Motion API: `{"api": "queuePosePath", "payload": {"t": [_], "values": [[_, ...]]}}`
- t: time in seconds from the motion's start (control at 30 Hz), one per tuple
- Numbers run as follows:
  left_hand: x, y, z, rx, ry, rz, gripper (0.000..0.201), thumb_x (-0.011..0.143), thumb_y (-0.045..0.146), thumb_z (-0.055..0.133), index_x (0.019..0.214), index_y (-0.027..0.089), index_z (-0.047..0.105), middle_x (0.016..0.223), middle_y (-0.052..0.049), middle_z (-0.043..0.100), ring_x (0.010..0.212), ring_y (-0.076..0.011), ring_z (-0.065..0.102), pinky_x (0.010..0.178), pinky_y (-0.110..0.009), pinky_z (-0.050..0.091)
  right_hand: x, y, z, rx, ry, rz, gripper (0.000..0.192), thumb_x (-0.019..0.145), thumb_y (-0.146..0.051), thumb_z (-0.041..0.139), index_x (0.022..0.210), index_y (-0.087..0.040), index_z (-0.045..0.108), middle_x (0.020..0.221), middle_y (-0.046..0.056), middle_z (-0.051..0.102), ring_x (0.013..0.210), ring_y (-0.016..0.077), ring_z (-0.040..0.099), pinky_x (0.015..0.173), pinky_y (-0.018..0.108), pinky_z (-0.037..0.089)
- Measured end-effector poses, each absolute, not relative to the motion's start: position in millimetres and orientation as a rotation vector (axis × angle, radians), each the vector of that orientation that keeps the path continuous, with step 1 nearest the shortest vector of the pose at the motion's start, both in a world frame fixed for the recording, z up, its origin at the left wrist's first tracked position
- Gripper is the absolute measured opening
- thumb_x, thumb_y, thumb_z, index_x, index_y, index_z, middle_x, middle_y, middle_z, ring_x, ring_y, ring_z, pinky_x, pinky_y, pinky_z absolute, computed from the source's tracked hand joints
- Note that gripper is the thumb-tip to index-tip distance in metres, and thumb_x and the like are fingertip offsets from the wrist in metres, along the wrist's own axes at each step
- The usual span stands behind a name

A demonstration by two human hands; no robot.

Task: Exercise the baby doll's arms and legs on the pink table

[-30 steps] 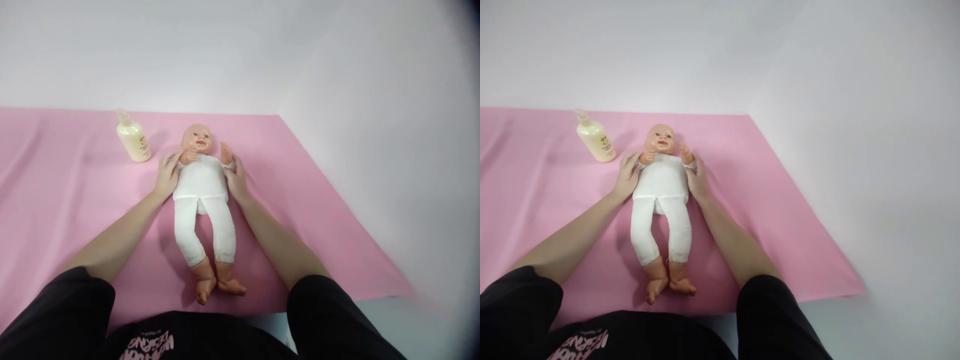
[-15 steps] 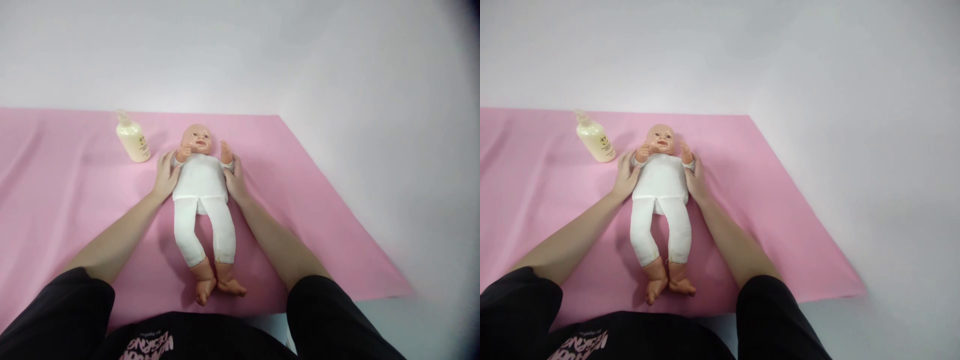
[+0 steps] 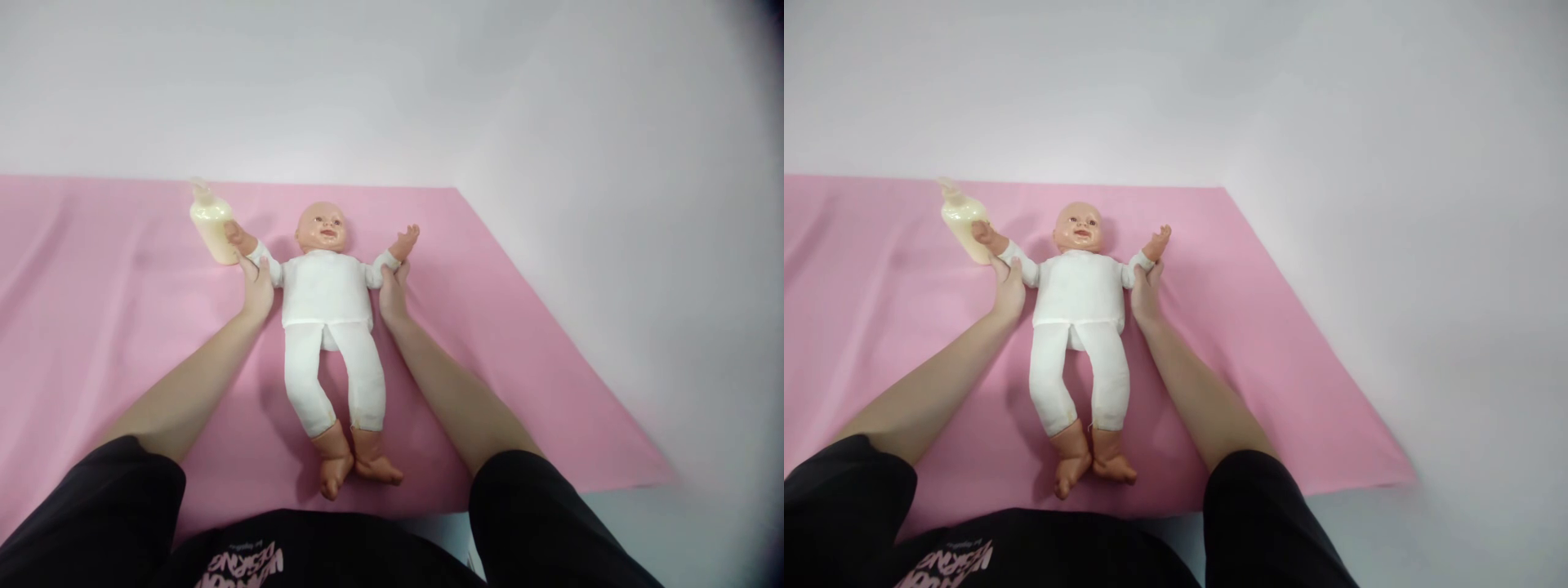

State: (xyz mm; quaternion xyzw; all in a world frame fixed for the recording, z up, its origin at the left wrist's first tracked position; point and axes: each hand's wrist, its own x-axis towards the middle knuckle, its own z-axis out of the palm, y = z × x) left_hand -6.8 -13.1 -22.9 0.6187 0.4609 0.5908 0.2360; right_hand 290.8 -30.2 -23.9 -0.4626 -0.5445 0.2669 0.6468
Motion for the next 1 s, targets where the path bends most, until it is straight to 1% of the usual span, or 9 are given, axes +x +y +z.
{"api": "queuePosePath", "payload": {"t": [0.07,0.13,0.23,0.37,0.47,0.63,0.77,0.87,1.0], "values": [[-4.1,-14.8,-20.4,1.644,1.312,1.649,0.074,0.103,0.063,0.043,0.165,0.030,0.018,0.176,-0.009,0.021,0.164,-0.0183,0.017,0.136,-0.041,0.015,290.9,-28.9,-26.3,-1.075,-1.221,0.640,0.048,0.101,-0.040,0.042,0.147,-0.034,0.031,0.156,0.009,0.042,0.149,0.0299,0.041,0.119,0.064,0.041],[0.3,-18.1,-15.7,1.672,1.295,1.622,0.074,0.102,0.063,0.048,0.163,0.029,0.026,0.173,-0.010,0.028,0.163,-0.0208,0.021,0.135,-0.041,0.017,290.2,-28.3,-28.2,-1.103,-1.212,0.669,0.046,0.099,-0.040,0.044,0.144,-0.032,0.035,0.152,0.009,0.047,0.143,0.0290,0.047,0.118,0.060,0.043],[5.9,-23.0,-9.4,1.824,1.213,1.533,0.069,0.102,0.060,0.050,0.161,0.029,0.033,0.167,-0.012,0.040,0.158,-0.0253,0.034,0.132,-0.047,0.024,286.7,-30.4,-27.4,-1.111,-1.231,0.693,0.047,0.095,-0.039,0.050,0.141,-0.031,0.040,0.145,0.008,0.055,0.135,0.0266,0.054,0.117,0.054,0.046],[8.2,-25.8,-6.0,2.016,1.213,1.430,0.062,0.100,0.052,0.058,0.155,0.027,0.047,0.152,-0.013,0.057,0.145,-0.0308,0.050,0.125,-0.055,0.034,280.7,-35.6,-21.7,-1.066,-1.298,0.709,0.051,0.088,-0.031,0.057,0.138,-0.029,0.049,0.143,0.007,0.061,0.133,0.0255,0.057,0.119,0.052,0.044],[8.0,-25.7,-5.9,2.103,1.258,1.352,0.054,0.099,0.043,0.059,0.150,0.026,0.055,0.141,-0.012,0.064,0.135,-0.0313,0.055,0.121,-0.056,0.038,279.0,-37.5,-18.9,-1.082,-1.363,0.674,0.051,0.084,-0.027,0.059,0.134,-0.029,0.056,0.140,0.006,0.064,0.132,0.0261,0.058,0.121,0.053,0.042],[7.5,-24.7,-6.2,2.122,1.289,1.323,0.052,0.098,0.038,0.058,0.149,0.026,0.056,0.140,-0.013,0.064,0.134,-0.0313,0.055,0.121,-0.056,0.038,280.3,-37.1,-18.3,-1.097,-1.485,0.591,0.048,0.082,-0.024,0.059,0.129,-0.029,0.062,0.134,0.005,0.067,0.130,0.0274,0.058,0.122,0.054,0.039],[7.8,-25.6,-6.0,2.085,1.257,1.393,0.055,0.100,0.048,0.057,0.150,0.025,0.052,0.146,-0.014,0.060,0.138,-0.0319,0.053,0.124,-0.057,0.035,280.3,-36.2,-20.4,-1.095,-1.440,0.603,0.050,0.081,-0.025,0.059,0.131,-0.030,0.058,0.137,0.005,0.065,0.132,0.0266,0.057,0.122,0.054,0.039],[8.3,-27.5,-5.4,1.971,1.242,1.481,0.063,0.101,0.058,0.053,0.154,0.024,0.043,0.154,-0.016,0.052,0.147,-0.0311,0.047,0.127,-0.054,0.031,279.7,-36.2,-21.5,-1.081,-1.372,0.656,0.050,0.083,-0.028,0.058,0.133,-0.030,0.053,0.139,0.006,0.063,0.132,0.0261,0.056,0.122,0.054,0.039],[9.0,-29.0,-4.0,1.848,1.247,1.535,0.074,0.100,0.067,0.048,0.157,0.024,0.034,0.161,-0.018,0.043,0.155,-0.0296,0.037,0.132,-0.051,0.024,279.8,-36.6,-20.9,-1.077,-1.283,0.707,0.051,0.086,-0.029,0.055,0.136,-0.031,0.046,0.141,0.006,0.061,0.130,0.0248,0.057,0.118,0.052,0.044]]}}
